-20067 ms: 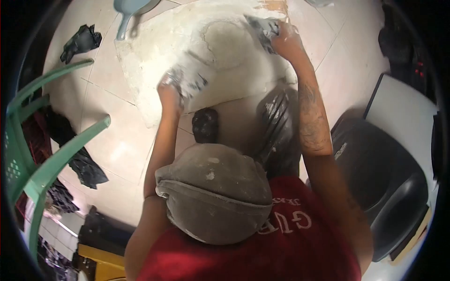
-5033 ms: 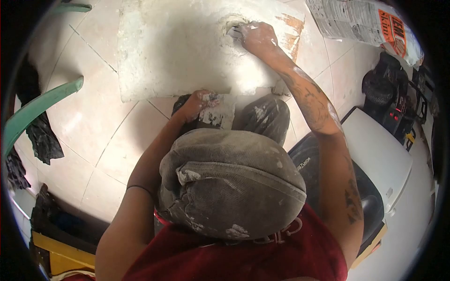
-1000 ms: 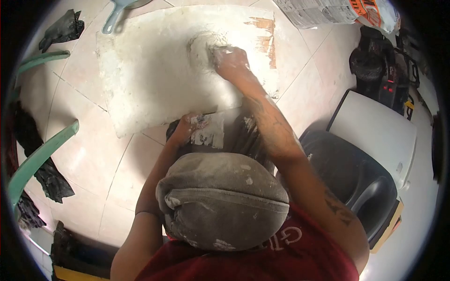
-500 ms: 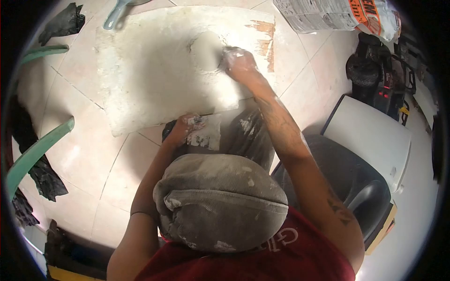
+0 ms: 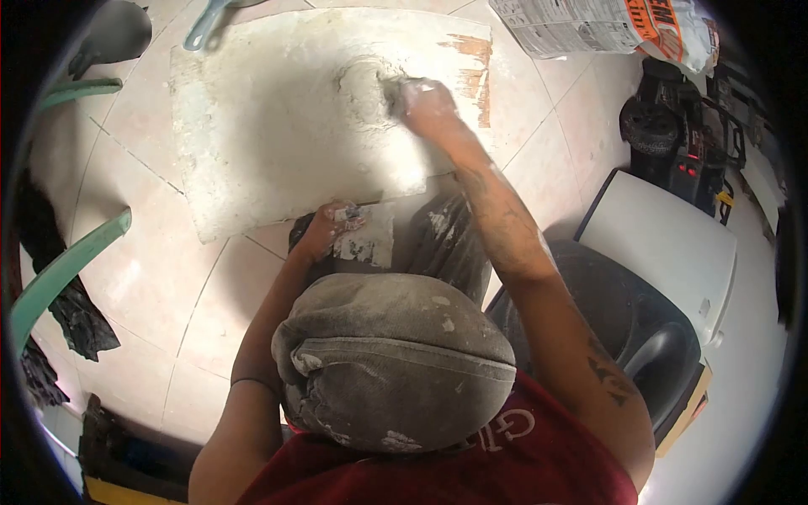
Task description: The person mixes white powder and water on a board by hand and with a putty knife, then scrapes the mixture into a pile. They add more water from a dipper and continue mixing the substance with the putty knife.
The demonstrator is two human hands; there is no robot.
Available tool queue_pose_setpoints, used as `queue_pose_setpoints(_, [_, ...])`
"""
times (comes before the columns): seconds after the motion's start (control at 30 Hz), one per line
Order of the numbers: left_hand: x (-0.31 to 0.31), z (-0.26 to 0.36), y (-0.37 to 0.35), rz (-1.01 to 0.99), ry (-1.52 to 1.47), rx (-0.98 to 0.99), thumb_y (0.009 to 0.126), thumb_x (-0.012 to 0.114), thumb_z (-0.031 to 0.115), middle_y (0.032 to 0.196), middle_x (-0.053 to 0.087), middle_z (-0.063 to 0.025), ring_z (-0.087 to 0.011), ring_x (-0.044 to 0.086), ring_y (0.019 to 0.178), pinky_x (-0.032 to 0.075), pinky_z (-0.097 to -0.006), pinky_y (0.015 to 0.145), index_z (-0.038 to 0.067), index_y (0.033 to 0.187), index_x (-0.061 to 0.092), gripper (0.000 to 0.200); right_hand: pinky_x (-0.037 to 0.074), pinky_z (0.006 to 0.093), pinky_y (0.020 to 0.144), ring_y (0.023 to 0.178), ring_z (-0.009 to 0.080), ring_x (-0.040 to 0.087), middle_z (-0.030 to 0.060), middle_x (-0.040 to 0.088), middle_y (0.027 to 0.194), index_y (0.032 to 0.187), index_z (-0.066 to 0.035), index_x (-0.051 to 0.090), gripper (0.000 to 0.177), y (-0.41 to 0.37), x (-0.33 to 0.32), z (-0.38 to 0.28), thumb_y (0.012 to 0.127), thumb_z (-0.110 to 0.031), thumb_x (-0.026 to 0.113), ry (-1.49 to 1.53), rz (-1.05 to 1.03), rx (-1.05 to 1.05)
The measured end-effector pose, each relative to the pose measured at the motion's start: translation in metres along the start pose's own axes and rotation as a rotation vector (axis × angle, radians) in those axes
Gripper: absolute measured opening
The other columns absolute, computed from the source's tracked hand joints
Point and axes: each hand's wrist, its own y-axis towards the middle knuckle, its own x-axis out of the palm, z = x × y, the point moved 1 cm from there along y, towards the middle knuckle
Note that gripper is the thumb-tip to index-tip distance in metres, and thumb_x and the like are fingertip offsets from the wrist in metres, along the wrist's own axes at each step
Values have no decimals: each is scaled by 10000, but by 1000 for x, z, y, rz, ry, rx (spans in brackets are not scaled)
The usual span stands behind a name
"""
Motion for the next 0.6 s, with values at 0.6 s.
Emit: queue_pose_setpoints(0.6, [5,2,-5,47,-47,51,797,613,12,941,581,-102,-132,590,846,495,-237,730,-58,1049,507,282,519,370,757,755,288,624,162,639,789,980,-18,607,225,-10,-12,24,770,-61,538,-44,189,-82])
